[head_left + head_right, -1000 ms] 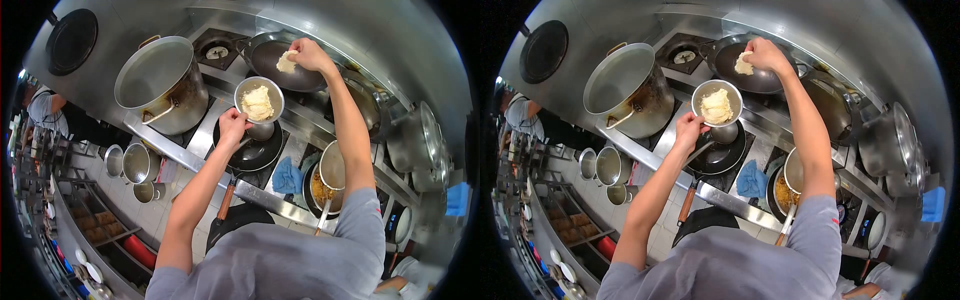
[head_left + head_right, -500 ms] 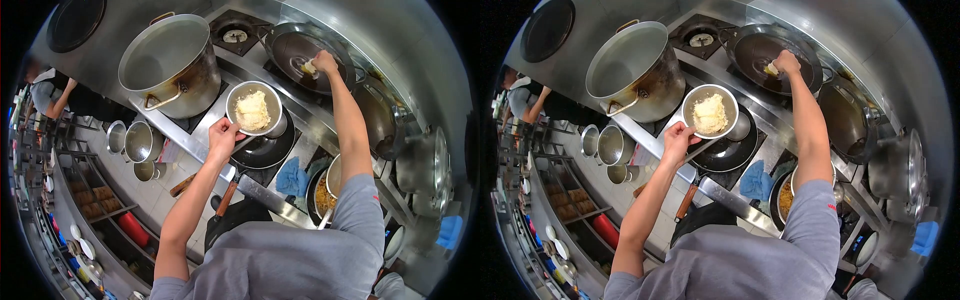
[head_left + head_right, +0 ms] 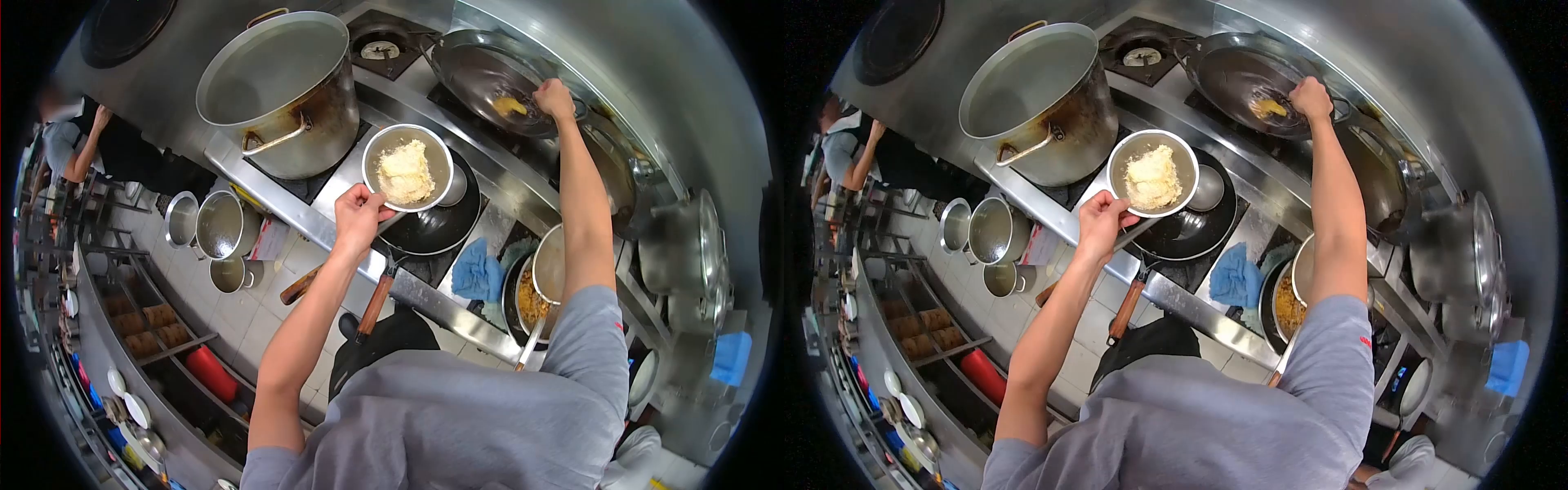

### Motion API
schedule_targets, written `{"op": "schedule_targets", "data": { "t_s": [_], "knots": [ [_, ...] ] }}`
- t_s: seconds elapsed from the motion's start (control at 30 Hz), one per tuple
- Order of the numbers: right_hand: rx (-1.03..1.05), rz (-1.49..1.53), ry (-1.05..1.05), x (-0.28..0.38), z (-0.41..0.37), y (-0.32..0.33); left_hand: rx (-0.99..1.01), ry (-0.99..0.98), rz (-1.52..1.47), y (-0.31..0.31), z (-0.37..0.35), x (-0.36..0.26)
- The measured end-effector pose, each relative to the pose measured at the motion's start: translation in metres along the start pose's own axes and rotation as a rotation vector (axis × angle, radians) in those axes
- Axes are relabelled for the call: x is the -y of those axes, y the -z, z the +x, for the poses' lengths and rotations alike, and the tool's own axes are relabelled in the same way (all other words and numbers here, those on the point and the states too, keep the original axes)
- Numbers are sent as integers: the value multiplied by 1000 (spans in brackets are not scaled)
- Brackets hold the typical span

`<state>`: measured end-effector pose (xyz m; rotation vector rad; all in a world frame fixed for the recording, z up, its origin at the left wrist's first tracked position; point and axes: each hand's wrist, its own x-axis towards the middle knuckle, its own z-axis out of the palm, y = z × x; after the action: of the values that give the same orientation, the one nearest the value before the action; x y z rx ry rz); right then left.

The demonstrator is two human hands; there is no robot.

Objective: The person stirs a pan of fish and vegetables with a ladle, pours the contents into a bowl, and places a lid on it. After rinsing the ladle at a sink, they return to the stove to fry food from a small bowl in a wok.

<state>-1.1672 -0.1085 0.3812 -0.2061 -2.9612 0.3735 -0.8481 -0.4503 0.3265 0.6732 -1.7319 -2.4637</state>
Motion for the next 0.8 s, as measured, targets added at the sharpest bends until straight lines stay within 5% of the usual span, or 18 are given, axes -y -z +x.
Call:
{"op": "schedule_targets", "data": {
  "t_s": [0.17,0.23,0.37,0.47,0.67,0.8],
  "knots": [
    [-88,220,-19,13,-85,58,54,-11,-81,23,-23,-7],
    [-141,422,141,-7,-120,39,74,-13,-81,44,-34,-8],
    [-158,917,100,-7,-247,-7,145,-16,-25,95,-63,-25],
    [142,1018,-140,29,-393,-24,185,-20,31,137,-87,-45],
    [888,1097,-510,42,-586,-165,158,-52,95,211,-150,-89],
    [773,1445,-959,28,-616,-266,126,-91,72,266,-186,-90]
  ]
}}
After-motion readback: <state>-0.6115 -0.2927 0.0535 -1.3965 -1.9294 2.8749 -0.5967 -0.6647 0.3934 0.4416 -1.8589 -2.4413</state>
